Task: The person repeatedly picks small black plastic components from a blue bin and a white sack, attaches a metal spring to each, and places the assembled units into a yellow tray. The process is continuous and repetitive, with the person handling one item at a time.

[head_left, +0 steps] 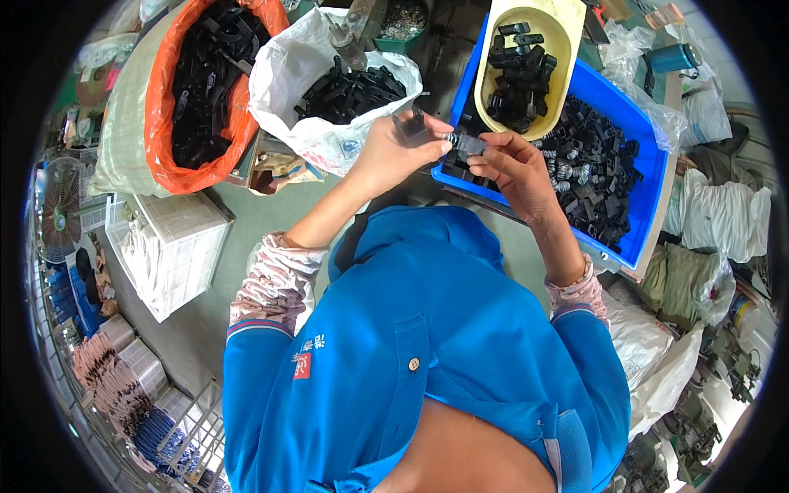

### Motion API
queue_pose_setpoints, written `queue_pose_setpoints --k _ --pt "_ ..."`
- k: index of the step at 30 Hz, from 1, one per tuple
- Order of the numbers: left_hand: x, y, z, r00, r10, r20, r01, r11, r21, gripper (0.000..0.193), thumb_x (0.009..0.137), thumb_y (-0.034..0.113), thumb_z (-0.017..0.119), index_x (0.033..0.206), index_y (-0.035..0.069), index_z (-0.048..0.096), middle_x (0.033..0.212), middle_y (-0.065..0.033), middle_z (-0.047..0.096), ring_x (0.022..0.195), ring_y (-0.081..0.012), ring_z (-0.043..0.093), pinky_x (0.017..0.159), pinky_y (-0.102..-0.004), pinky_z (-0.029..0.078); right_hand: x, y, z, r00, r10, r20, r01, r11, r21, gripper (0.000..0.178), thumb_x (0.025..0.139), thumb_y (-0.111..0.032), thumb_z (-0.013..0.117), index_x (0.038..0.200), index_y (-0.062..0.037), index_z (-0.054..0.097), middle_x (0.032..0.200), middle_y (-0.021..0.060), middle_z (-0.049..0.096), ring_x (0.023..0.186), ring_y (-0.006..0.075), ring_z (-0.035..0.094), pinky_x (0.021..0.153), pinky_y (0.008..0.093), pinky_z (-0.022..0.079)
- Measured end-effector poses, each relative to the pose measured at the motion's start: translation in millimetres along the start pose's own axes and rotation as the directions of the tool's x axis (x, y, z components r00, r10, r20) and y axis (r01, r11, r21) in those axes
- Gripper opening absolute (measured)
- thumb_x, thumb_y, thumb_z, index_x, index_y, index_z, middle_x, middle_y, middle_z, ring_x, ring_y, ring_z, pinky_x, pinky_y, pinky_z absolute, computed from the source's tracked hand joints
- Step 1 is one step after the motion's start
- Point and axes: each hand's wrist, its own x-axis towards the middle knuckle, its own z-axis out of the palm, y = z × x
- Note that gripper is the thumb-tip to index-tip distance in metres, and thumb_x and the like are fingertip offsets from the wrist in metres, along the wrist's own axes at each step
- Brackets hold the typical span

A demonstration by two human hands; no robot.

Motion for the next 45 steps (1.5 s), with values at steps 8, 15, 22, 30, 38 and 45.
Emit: queue_pose_setpoints --k 8,15,22,30,38,45 --pt "2.9 5.8 0.3 0.998 -0.061 0.022 0.063 0.996 -0.066 0.023 0.088 0.008 0.071 0.105 -0.007 0.065 0.094 -0.0124 0.069 0.084 -0.0169 0.069 0.074 -0.0299 0.058 1.5 6.5 1.3 0.986 -0.167 -0.004 0.166 0.981 -0.103 0.021 0.089 0.001 0.064 0.109 0.0051 0.06 0.098 0.0129 0.067 0.087 0.0218 0.069 0.085 0.0333 0.058" --pt "4.5 7.0 -8.5 0.966 -0.228 0.126 0.257 0.909 -0.328 0.027 0.091 0.012 0.067 0.11 0.0 0.051 0.091 -0.0094 0.059 0.071 -0.0147 0.06 0.052 -0.0264 0.044 3.2 -8.5 -7.2 0.997 -0.08 -0.021 0.081 0.993 0.082 0.02 0.089 0.001 0.064 0.108 0.0033 0.062 0.099 0.0119 0.067 0.088 0.021 0.068 0.081 0.0322 0.057" --pt "-6.0 9.2 -8.7 0.899 -0.21 0.384 0.337 0.892 -0.301 0.038 0.093 0.012 0.064 0.126 -0.002 0.051 0.109 -0.012 0.057 0.088 -0.0206 0.065 0.075 -0.037 0.062 4.2 -40.7 -16.9 0.995 -0.063 0.078 0.061 0.998 0.023 0.023 0.089 -0.003 0.064 0.112 0.0024 0.063 0.096 0.0087 0.067 0.082 0.0163 0.065 0.074 0.0283 0.055" --pt "-10.2 6.4 -0.8 0.896 -0.253 0.366 0.316 0.941 -0.122 0.041 0.09 0.018 0.07 0.126 0.005 0.058 0.117 -0.0093 0.065 0.093 -0.0188 0.069 0.065 -0.0276 0.057 6.8 -56.9 -13.4 0.995 0.022 0.092 0.0 0.975 -0.223 0.024 0.085 -0.003 0.068 0.109 0.0022 0.065 0.091 0.0074 0.067 0.078 0.0131 0.063 0.071 0.0266 0.053" --pt "-8.5 -0.7 1.8 0.898 -0.231 0.374 0.299 0.944 -0.136 0.039 0.091 0.02 0.069 0.126 0.005 0.058 0.118 -0.0076 0.065 0.09 -0.0161 0.067 0.065 -0.0256 0.054 8.9 -57.1 -9.6 0.994 0.018 0.104 0.022 0.926 -0.378 0.024 0.084 -0.004 0.069 0.107 0.0024 0.066 0.089 0.0076 0.066 0.076 0.0132 0.062 0.07 0.0261 0.052" --pt "-2.8 0.8 5.9 0.895 -0.215 0.39 0.287 0.948 -0.137 0.039 0.092 0.019 0.068 0.125 0.005 0.056 0.117 -0.0067 0.066 0.089 -0.0152 0.067 0.066 -0.025 0.053 8.9 -56.0 -4.4 0.993 0.038 0.114 0.011 0.916 -0.401 0.024 0.084 -0.004 0.069 0.107 0.0031 0.065 0.09 0.0083 0.066 0.079 0.0137 0.063 0.071 0.0268 0.052"
